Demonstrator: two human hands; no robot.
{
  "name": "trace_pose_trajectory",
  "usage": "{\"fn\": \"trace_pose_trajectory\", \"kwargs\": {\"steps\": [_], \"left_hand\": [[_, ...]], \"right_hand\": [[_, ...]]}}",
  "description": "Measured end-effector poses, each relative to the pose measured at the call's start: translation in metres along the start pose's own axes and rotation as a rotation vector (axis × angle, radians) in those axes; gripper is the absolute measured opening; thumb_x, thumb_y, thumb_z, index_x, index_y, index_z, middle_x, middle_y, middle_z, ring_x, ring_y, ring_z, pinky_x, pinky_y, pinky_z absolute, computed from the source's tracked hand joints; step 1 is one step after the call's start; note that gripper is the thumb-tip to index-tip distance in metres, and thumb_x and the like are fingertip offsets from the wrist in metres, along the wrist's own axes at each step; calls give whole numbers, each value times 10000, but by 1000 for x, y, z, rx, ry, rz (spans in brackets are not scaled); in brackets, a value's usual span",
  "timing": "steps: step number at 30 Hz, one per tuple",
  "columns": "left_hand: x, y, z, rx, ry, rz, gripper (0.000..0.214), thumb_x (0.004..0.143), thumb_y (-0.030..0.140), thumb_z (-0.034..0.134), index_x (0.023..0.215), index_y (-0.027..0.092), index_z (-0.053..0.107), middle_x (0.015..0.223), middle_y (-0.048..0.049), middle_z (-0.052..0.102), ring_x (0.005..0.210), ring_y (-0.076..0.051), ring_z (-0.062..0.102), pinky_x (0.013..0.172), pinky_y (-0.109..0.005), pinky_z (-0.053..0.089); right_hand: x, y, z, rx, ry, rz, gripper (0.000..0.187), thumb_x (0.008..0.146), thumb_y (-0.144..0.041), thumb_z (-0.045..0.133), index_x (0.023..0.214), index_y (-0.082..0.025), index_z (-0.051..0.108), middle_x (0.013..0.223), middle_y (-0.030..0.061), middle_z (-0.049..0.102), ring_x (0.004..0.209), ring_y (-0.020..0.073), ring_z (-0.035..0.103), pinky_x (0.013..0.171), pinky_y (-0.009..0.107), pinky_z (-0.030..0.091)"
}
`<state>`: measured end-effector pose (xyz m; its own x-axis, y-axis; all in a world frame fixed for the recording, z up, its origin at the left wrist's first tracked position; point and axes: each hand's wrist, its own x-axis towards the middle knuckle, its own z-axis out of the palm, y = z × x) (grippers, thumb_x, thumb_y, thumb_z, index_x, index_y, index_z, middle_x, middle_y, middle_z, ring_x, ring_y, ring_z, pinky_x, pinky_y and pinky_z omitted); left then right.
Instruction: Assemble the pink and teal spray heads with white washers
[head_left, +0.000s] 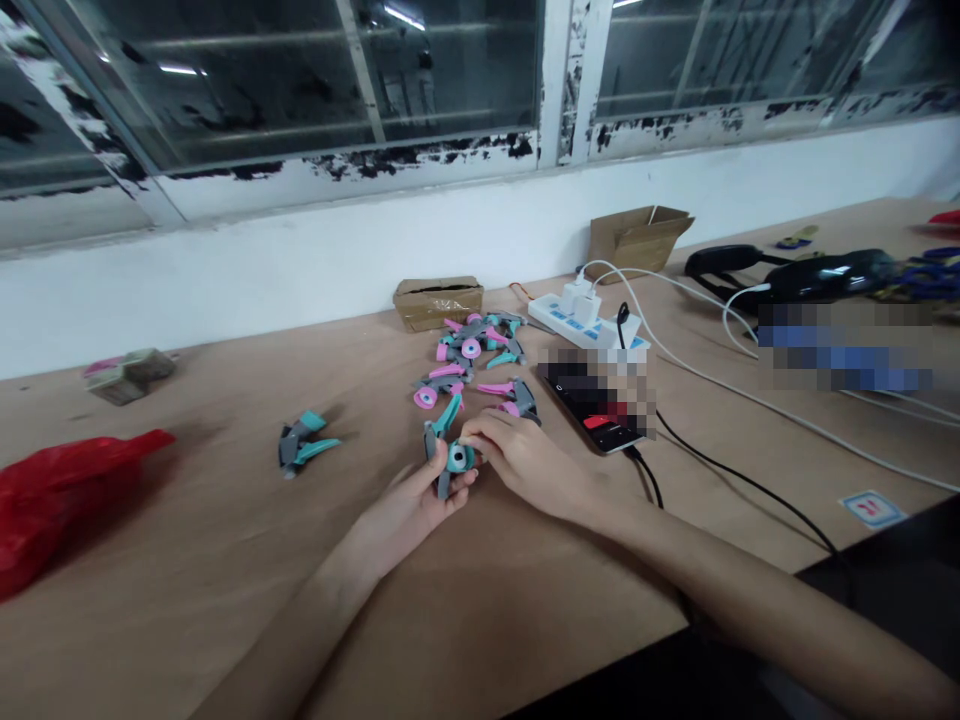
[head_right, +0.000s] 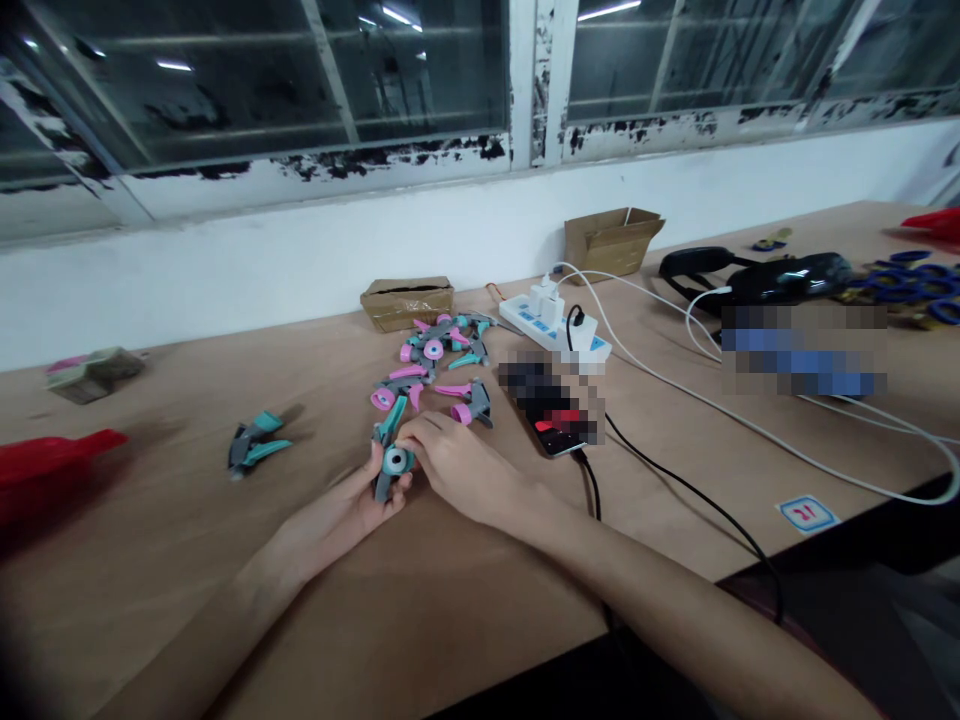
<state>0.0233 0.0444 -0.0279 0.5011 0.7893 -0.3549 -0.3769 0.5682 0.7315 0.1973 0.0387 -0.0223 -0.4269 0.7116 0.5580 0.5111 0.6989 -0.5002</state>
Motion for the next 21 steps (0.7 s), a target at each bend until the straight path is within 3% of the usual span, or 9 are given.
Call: {"fn": "trace_pose_trajectory", "kwargs": {"steps": [5, 10, 21], "left_hand": [[-1, -1, 0, 5, -5, -8, 175, 837, 294, 598, 892, 129, 617, 836, -43, 600, 739, -107, 572, 696, -220, 470], [0, 0, 0, -15, 23, -16, 168, 836, 294, 598, 888, 135, 608, 857, -38, 600, 747, -107, 575, 695, -217, 469], [0, 3, 4, -53, 50, -8, 189, 836, 327, 591, 846, 139, 606, 795, -20, 600, 693, -90, 577, 636, -198, 471]], "right_hand": [[2, -3, -5, 53, -38, 47, 156, 929, -129, 372, 907, -157, 524, 920, 52, 593, 867, 148, 553, 768, 284, 442], [3, -1, -2, 11, -60, 4, 175, 930, -132, 376, 890, -156, 546, 915, 54, 579, 881, 150, 550, 799, 294, 440], [-2, -2, 3, -8, 21, 10, 230, 911, -98, 393, 960, -137, 614, 958, 75, 647, 891, 162, 587, 800, 320, 471]]}}
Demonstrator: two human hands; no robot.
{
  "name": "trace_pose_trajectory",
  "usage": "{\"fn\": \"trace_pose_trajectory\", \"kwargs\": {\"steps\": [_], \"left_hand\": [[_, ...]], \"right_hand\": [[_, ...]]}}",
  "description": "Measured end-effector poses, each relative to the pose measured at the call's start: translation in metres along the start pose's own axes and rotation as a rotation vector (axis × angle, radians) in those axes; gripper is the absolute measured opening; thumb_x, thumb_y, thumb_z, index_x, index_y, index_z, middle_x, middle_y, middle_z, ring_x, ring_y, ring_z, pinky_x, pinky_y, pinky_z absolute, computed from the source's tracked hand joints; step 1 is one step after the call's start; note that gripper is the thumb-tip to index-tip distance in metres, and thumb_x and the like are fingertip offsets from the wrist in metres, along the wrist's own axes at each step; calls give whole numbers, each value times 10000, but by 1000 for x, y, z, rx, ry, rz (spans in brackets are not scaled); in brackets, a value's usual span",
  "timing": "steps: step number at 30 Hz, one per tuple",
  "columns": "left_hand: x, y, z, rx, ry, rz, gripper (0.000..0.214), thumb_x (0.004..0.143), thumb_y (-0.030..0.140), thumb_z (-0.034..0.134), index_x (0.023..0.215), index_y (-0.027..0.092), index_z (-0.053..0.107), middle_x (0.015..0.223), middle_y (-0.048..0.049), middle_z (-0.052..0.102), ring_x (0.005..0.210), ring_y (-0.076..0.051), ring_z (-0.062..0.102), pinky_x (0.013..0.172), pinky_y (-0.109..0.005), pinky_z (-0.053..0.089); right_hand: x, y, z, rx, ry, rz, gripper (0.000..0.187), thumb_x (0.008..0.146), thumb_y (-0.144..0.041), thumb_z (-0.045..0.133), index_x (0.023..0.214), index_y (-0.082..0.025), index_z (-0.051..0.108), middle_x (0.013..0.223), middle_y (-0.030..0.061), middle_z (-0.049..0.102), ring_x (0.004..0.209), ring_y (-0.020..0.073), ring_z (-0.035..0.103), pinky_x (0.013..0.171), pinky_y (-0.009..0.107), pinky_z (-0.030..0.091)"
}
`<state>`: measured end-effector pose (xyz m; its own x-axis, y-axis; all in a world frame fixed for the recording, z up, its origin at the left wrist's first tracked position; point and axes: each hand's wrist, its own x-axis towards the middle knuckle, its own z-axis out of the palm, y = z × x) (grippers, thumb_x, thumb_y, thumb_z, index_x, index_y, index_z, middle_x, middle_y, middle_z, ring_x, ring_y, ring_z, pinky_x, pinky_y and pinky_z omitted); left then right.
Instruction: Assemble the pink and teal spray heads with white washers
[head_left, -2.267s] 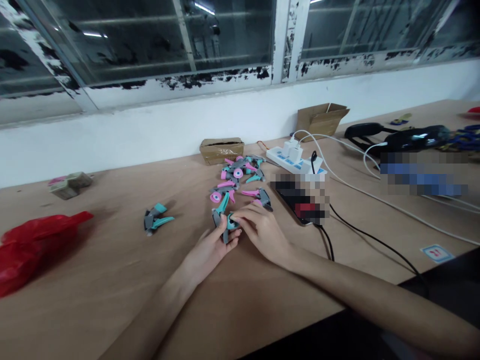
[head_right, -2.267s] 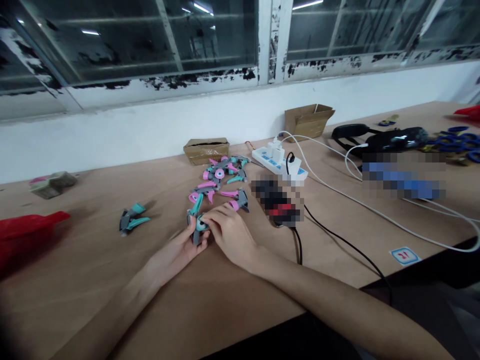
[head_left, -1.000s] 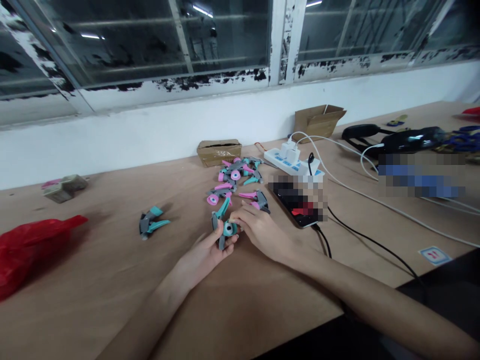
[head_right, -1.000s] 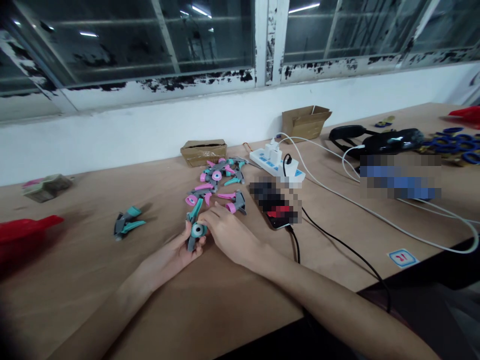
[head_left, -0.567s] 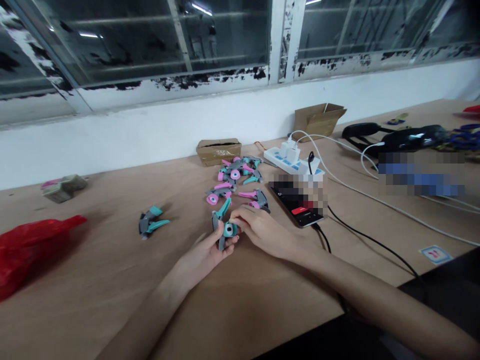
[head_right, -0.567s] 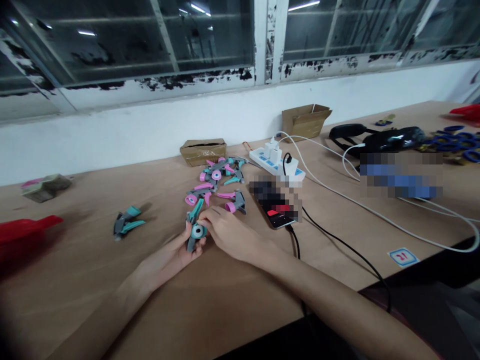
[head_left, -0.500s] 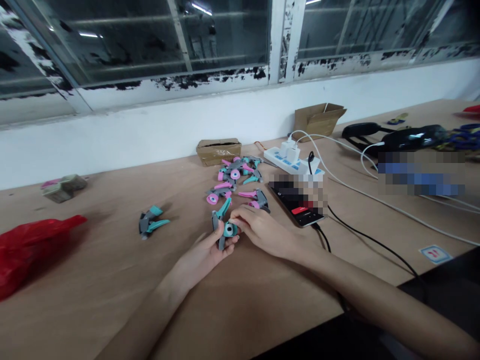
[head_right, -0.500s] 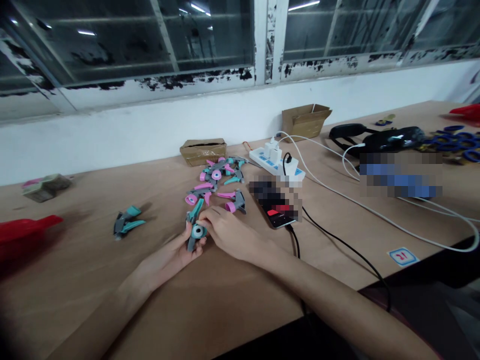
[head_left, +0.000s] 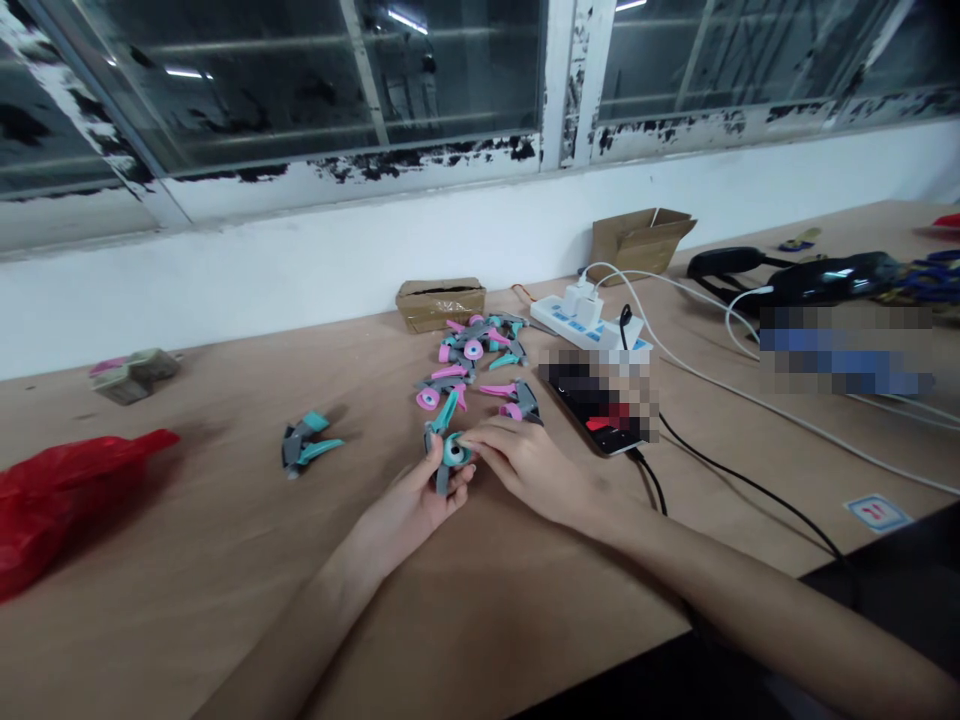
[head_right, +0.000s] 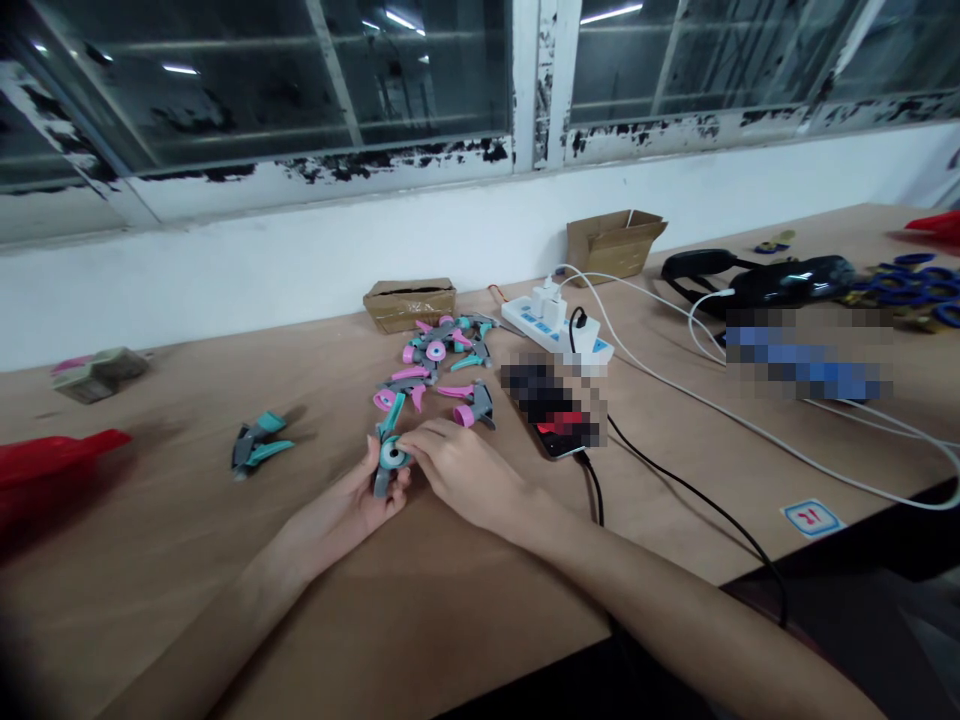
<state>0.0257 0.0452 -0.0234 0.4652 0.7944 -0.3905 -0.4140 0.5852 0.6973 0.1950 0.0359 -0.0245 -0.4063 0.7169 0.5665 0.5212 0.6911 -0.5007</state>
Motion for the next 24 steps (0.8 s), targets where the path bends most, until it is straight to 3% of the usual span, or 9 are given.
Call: {"fn": "trace_pose_trajectory", "kwargs": {"steps": [13, 24], "left_hand": [[-1, 0, 1, -25, -5, 63, 83, 817, 228, 628, 831, 149, 604, 804, -2, 613, 677, -88, 590, 632, -205, 494], [0, -1, 1, 12, -17, 34, 105, 803, 253, 643, 841, 160, 614, 824, -3, 613, 681, -85, 587, 625, -197, 485]], "right_hand": [[0, -4, 10, 136, 113, 107, 223, 887, -90, 440, 917, -167, 647, 932, 37, 684, 840, 142, 613, 770, 278, 467], [3, 0, 3, 89, 55, 108, 188, 897, -99, 417, 864, -148, 596, 867, 42, 645, 807, 134, 580, 750, 272, 446]]}}
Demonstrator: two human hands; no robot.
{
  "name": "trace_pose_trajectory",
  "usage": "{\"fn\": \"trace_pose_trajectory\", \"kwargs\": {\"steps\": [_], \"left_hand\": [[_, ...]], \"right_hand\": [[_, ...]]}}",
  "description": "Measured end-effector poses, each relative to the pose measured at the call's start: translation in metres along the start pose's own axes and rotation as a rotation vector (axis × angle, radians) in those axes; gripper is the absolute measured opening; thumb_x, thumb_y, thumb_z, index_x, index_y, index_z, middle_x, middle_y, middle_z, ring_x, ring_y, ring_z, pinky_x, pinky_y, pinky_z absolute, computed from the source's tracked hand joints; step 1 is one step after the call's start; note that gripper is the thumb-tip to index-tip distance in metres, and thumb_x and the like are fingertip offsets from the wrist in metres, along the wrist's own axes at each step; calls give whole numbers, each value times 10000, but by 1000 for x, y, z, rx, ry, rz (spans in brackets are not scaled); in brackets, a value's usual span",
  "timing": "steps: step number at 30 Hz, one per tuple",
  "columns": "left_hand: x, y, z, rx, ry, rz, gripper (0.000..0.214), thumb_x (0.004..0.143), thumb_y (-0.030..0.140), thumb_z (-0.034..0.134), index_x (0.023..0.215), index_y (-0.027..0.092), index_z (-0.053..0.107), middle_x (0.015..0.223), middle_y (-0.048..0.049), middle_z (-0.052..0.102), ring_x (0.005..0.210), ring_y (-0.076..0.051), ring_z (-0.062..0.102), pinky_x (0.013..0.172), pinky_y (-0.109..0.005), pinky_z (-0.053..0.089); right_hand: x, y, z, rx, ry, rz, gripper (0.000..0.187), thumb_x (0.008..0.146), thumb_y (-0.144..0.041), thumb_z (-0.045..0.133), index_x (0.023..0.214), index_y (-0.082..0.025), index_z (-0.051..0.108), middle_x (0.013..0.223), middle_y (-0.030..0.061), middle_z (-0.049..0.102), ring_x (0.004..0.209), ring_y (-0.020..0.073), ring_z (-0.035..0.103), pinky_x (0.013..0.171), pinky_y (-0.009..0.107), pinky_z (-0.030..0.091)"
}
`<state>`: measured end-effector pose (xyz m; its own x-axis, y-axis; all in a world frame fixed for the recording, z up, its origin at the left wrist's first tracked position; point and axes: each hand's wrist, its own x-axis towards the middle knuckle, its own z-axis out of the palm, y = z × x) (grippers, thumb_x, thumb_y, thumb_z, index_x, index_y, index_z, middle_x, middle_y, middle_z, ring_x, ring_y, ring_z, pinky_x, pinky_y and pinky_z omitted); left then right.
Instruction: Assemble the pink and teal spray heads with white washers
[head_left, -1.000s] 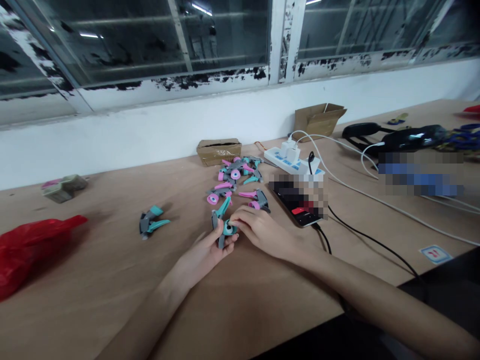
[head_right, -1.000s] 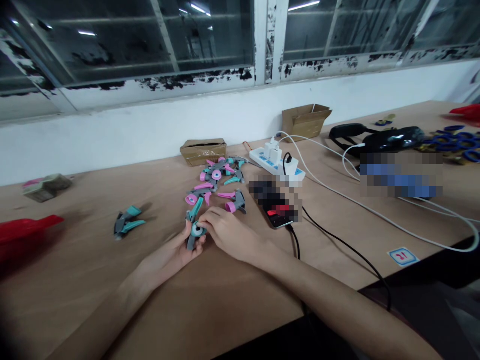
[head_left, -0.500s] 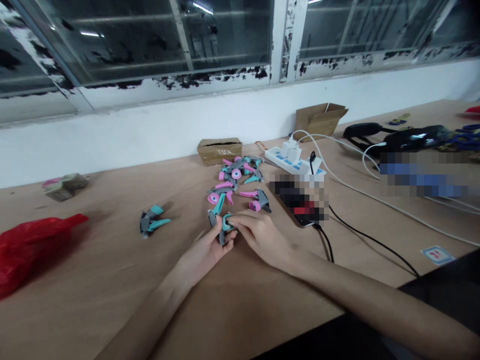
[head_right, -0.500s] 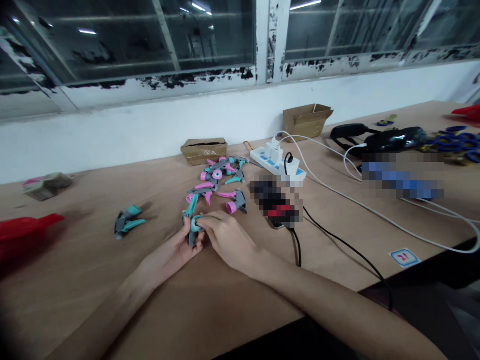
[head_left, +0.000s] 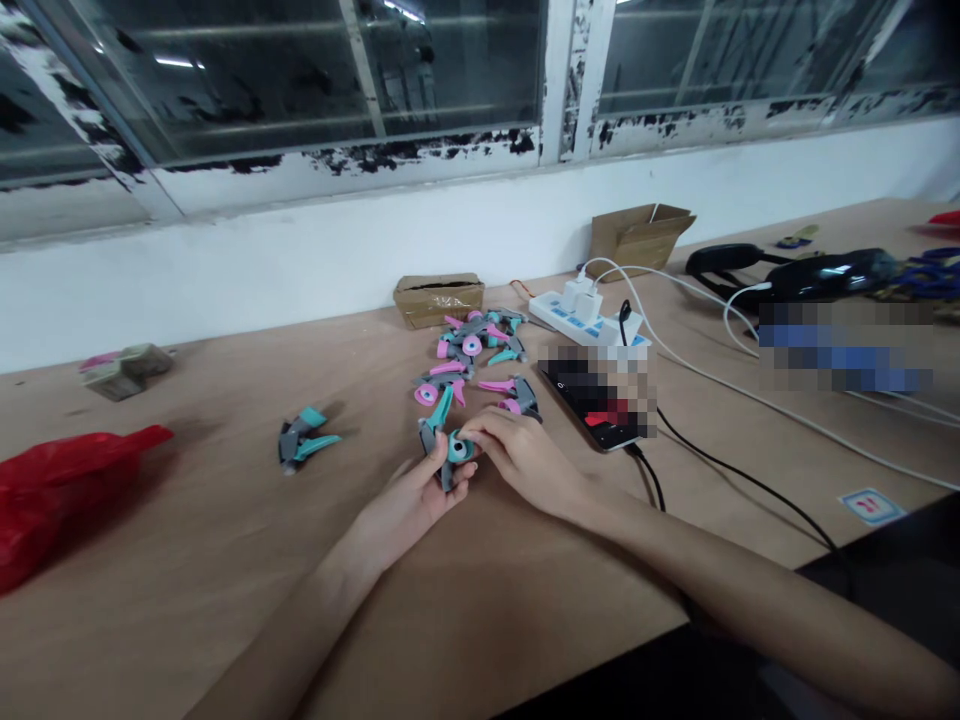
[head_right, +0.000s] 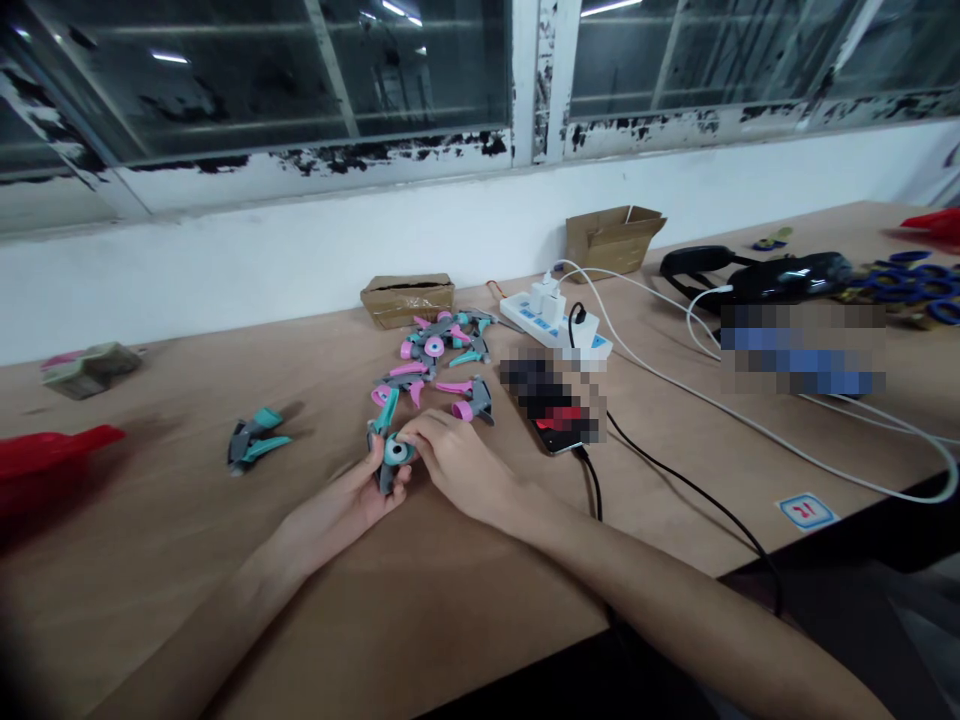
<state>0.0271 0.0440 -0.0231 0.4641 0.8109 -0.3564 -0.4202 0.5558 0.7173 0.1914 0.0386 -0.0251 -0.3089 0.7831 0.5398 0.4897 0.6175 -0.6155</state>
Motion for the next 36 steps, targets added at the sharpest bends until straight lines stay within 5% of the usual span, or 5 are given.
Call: {"fn": "trace_pose_trajectory", "kwargs": {"steps": [22, 36], "left_hand": [[-2, -2, -1, 5, -2, 7, 129, 792, 185, 652, 912, 167, 609, 826, 1, 614, 701, -92, 588, 673, -221, 471], [-1, -1, -2, 66, -33, 7, 103, 802, 200, 640, 894, 158, 620, 851, -11, 611, 731, -98, 563, 684, -221, 445]], "right_hand": [[6, -6, -10, 35, -86, 56, 43, 839, -143, 529, 847, -163, 566, 838, 26, 642, 742, 127, 590, 704, 253, 449], [7, -3, -13, 71, -147, 54, 129, 865, -96, 498, 810, -160, 595, 788, -2, 645, 709, 101, 582, 693, 217, 426]]}}
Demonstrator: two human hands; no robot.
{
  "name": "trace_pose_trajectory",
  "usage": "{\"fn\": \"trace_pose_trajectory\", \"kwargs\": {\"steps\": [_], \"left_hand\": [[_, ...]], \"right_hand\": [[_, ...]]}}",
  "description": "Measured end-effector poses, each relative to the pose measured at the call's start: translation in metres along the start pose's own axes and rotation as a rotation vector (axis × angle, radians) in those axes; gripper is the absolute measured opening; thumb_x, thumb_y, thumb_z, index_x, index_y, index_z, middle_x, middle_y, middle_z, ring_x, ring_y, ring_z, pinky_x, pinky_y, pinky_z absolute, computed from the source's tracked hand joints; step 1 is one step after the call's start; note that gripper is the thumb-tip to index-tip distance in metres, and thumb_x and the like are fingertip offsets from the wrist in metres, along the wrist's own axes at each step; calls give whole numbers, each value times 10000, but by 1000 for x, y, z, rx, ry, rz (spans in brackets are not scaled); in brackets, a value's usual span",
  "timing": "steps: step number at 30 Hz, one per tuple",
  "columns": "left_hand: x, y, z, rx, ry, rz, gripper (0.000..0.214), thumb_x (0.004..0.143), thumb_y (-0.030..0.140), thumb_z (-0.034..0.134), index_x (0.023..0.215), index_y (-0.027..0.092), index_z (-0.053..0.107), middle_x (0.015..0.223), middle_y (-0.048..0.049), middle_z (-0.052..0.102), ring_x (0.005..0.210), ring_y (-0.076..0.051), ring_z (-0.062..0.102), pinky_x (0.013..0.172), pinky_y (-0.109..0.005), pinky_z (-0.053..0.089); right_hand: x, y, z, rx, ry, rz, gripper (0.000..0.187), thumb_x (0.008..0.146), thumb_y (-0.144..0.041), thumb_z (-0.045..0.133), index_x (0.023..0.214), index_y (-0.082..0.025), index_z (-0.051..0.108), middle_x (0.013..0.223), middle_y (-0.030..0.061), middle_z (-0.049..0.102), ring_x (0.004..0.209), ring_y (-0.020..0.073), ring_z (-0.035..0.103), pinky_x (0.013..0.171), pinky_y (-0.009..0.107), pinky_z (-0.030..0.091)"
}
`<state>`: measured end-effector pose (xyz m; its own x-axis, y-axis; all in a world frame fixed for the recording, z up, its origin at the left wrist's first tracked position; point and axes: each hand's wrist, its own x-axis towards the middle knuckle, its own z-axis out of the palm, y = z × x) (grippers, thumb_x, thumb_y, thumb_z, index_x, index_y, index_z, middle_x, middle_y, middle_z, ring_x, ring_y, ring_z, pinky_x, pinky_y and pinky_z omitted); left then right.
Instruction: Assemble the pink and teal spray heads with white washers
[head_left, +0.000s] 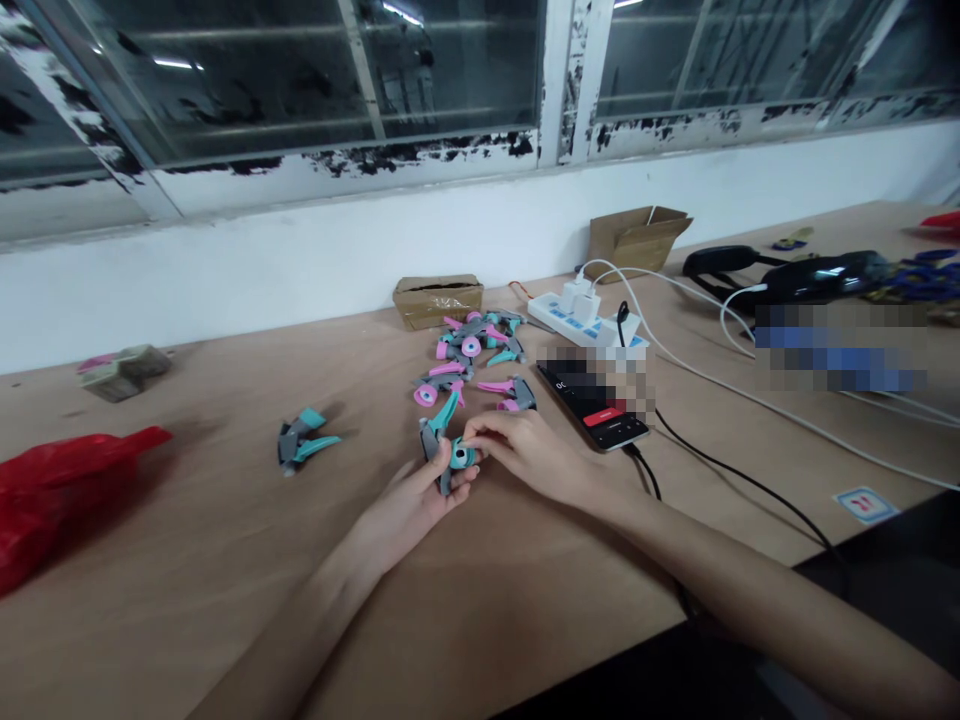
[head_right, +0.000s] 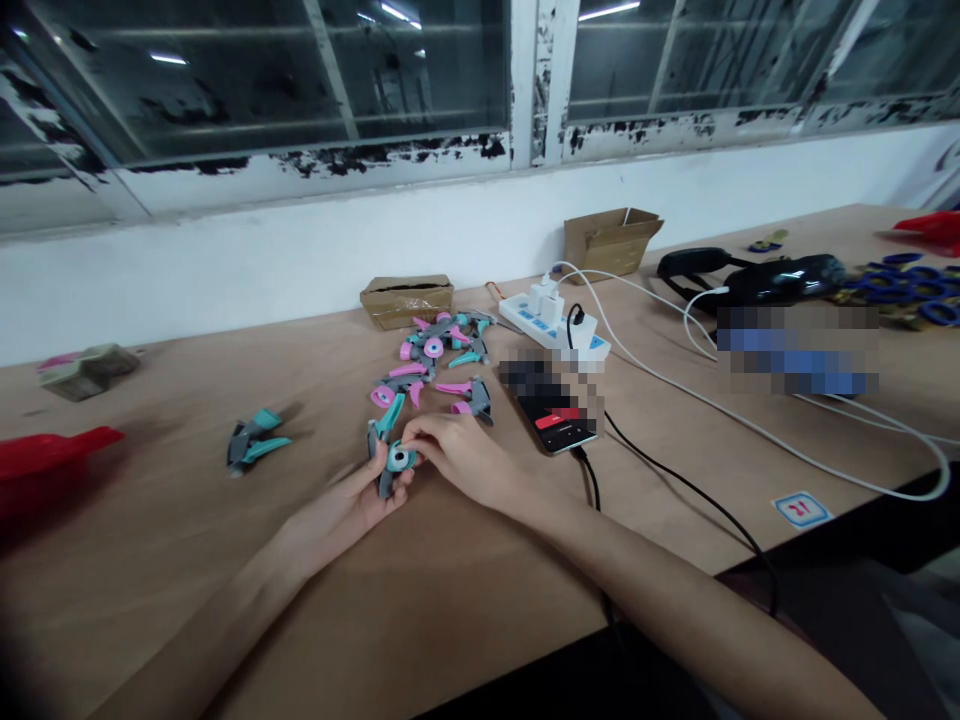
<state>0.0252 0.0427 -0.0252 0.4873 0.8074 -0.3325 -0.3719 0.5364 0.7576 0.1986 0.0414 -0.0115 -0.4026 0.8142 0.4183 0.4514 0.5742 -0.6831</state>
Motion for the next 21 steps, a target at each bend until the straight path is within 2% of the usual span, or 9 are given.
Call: {"fn": "trace_pose_trajectory", "kwargs": {"steps": [6, 12, 21], "left_hand": [[0, 1, 2, 19, 0, 7, 102, 786, 208, 659, 859, 153, 616, 844, -15, 615, 724, -100, 564, 672, -218, 444], [0, 0, 0, 8, 2, 10, 100, 783, 201, 662, 855, 148, 617, 843, -19, 616, 714, -100, 566, 661, -216, 454], [0, 0, 1, 22, -12, 12, 141, 773, 233, 675, 871, 151, 617, 818, -8, 605, 728, -93, 562, 673, -213, 447]], "right_hand": [[1, 0, -2, -18, -14, -27, 125, 867, -89, 497, 813, -154, 589, 801, 6, 643, 723, 103, 584, 698, 216, 428], [1, -1, -5, 14, -30, -16, 91, 875, -171, 521, 826, -154, 596, 816, 12, 658, 721, 106, 594, 706, 223, 434], [1, -3, -9, 74, -86, 37, 45, 845, -200, 568, 840, -155, 572, 837, 21, 640, 749, 112, 591, 716, 228, 442]]}}
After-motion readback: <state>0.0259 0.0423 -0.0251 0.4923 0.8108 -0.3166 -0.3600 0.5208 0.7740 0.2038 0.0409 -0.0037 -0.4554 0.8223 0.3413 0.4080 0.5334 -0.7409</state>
